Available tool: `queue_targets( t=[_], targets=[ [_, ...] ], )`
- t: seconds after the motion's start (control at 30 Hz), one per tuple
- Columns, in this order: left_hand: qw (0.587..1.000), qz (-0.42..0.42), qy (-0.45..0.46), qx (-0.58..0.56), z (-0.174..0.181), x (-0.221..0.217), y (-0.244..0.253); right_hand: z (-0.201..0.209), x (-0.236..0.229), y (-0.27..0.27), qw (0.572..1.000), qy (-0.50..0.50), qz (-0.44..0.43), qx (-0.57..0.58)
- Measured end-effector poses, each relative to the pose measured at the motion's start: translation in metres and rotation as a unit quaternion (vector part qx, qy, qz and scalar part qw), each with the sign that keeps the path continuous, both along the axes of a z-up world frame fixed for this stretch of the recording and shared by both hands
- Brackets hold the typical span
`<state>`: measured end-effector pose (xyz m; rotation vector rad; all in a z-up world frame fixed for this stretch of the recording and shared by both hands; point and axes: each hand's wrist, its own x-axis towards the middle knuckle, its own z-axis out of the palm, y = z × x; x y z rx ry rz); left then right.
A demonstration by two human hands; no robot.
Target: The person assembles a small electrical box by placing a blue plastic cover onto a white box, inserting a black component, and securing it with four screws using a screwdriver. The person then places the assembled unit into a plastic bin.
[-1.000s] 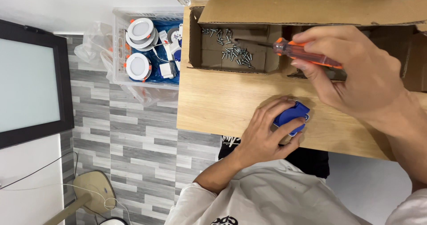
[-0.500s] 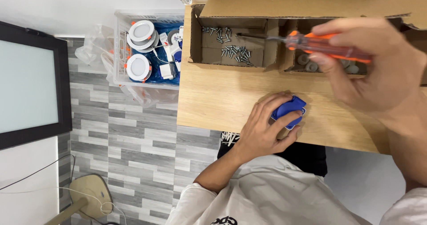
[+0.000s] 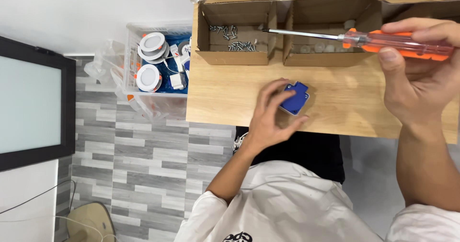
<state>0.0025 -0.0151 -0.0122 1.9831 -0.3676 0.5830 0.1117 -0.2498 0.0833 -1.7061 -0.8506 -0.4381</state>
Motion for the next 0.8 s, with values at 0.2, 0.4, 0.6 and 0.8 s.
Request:
queue_targets(
  t=[0.2, 0.4, 0.6, 0.8],
  targets=[
    [0.992, 0.046, -0.037, -0.114, -0.007, 0.007, 0.012, -0.002, -0.021, -0.017, 0.999, 0.017, -0.029, 0.041],
    [0.982, 0.173, -0.053, -0.052, 0.027, 0.015, 0.028, 0.001, -0.049, -0.035, 0.997, 0.023, -0.009, 0.068],
    [0.992, 0.100, -0.049, -0.058, 0.026, 0.010, 0.019, -0.001, -0.080, -0.049, 0.996, 0.017, -0.030, 0.077],
    [0.991, 0.071, -0.028, -0.110, 0.023, -0.004, 0.010, -0.012, -0.099, -0.061, 0.996, 0.010, -0.054, 0.071]
  ],
)
